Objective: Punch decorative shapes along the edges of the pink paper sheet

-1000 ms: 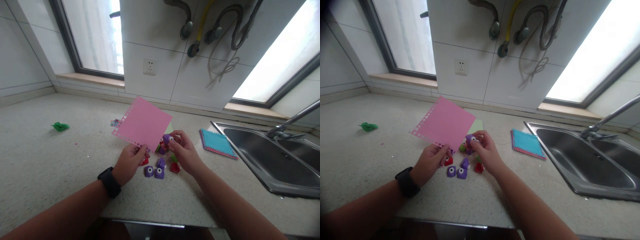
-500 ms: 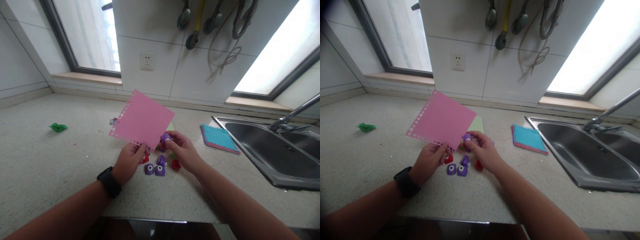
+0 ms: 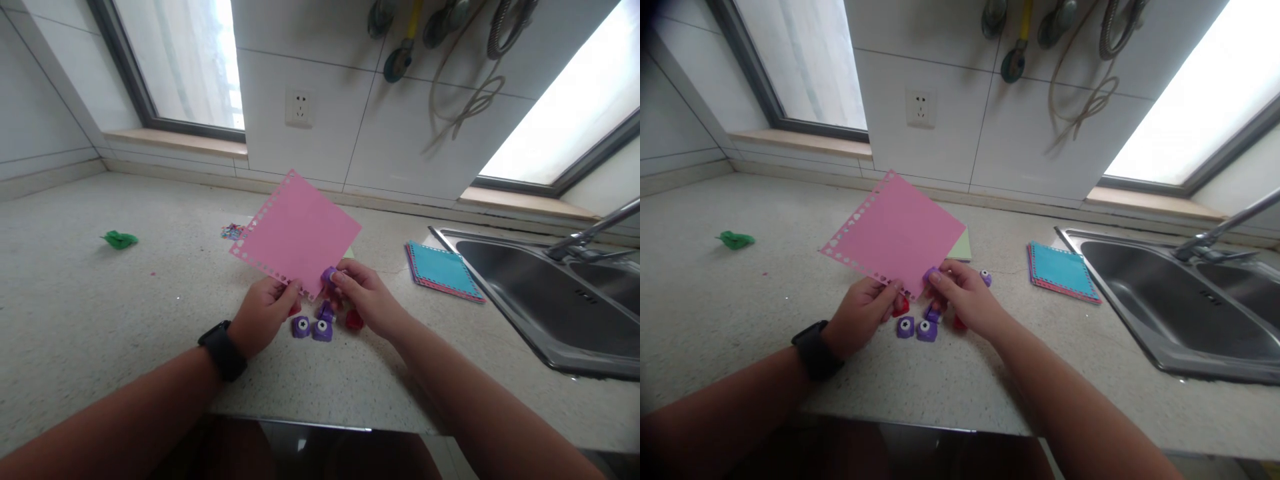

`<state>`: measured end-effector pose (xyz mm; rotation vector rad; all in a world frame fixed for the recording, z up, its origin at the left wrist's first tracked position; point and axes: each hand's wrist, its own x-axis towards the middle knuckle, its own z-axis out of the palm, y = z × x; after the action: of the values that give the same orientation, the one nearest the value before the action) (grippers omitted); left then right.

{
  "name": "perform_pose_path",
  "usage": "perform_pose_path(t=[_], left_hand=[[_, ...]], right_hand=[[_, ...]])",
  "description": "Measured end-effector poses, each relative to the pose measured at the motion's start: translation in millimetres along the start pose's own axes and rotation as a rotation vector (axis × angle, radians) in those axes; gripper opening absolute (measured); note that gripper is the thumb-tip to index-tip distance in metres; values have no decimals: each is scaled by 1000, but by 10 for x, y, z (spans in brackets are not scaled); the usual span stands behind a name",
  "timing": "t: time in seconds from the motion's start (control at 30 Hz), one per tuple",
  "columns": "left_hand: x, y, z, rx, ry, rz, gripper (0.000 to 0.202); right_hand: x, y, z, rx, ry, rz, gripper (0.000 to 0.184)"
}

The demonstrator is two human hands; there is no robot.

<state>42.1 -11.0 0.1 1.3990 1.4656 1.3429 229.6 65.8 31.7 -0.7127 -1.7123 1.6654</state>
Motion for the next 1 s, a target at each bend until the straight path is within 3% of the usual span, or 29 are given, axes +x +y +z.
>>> perform_pose_path(t=[0.37,1.0], left_hand=[[-21,-14,-14,53,-26,31,41],[-5,32,2,46,-14,62,37]], right_hand=[[2,2,34,-102,-70,70,36],[-7,89,99,-86,-85,97,31]])
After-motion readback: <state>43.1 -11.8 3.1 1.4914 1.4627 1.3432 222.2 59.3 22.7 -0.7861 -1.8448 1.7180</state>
